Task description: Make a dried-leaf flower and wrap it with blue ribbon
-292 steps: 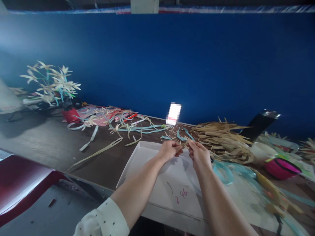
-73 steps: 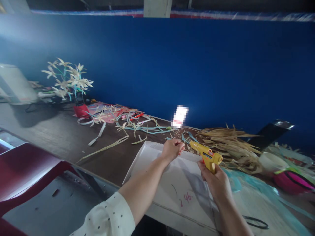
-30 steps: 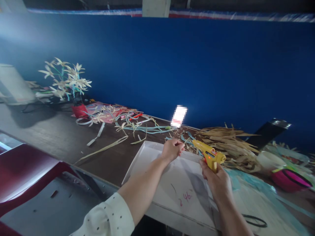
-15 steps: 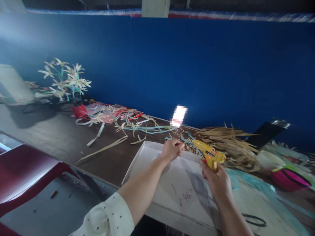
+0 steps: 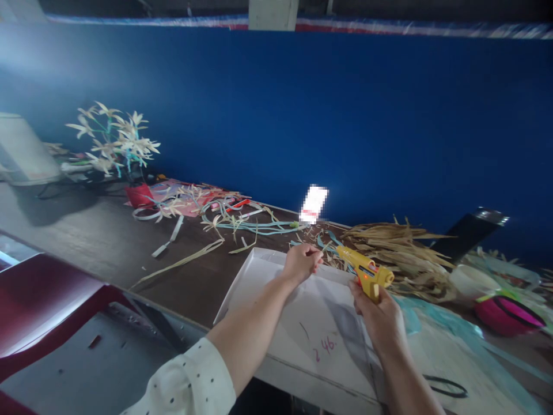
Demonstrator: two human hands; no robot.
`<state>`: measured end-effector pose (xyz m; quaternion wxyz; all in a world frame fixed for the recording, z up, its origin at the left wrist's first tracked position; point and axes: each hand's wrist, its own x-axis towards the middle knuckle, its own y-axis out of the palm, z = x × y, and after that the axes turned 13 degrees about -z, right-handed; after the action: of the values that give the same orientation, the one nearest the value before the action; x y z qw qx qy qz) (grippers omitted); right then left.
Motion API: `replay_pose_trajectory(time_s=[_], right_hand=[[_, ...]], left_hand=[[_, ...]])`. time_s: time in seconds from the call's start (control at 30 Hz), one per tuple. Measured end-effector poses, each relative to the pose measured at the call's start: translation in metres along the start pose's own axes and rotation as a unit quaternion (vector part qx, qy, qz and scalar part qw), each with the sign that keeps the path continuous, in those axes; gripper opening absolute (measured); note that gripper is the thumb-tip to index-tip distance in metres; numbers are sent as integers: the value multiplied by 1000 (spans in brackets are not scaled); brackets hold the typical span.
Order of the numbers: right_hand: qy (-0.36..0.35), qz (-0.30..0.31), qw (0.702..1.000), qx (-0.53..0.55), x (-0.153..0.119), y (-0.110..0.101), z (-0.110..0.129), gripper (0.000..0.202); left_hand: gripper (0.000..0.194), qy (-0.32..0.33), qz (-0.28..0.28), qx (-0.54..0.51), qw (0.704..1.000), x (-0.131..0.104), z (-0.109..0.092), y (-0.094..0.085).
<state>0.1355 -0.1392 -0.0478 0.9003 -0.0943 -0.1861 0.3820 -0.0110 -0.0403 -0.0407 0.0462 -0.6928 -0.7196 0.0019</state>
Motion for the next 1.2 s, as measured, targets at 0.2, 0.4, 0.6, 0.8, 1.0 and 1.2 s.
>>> replay_pose_trajectory(time_s=[0.2,0.4,0.6,0.8,1.0,1.2], right_hand=[[10,1,1000,2,-1,0,0,38],[17,-9,1000,-10,1,0,-3,41],[4,6,1000,-24,-2,-1,3,39],[2,-2,1000,-16,-2,0,1,38],[4,9,1000,-19,1,-1,-1,39],[20,-37,999,4,-3,0,4,42]], left_hand=[[15,8,-2,5,1000,-1,-2,-1],[15,16,0,11,1000,-1,-3,-2],[15,9,-1,9,1000,0,-1,-1],[16,13,-4,11,1000,-1,-4,-1],[15,5,2,8,1000,-1,-4,-2],[14,9,-4,-2,1000,1,0,-1]])
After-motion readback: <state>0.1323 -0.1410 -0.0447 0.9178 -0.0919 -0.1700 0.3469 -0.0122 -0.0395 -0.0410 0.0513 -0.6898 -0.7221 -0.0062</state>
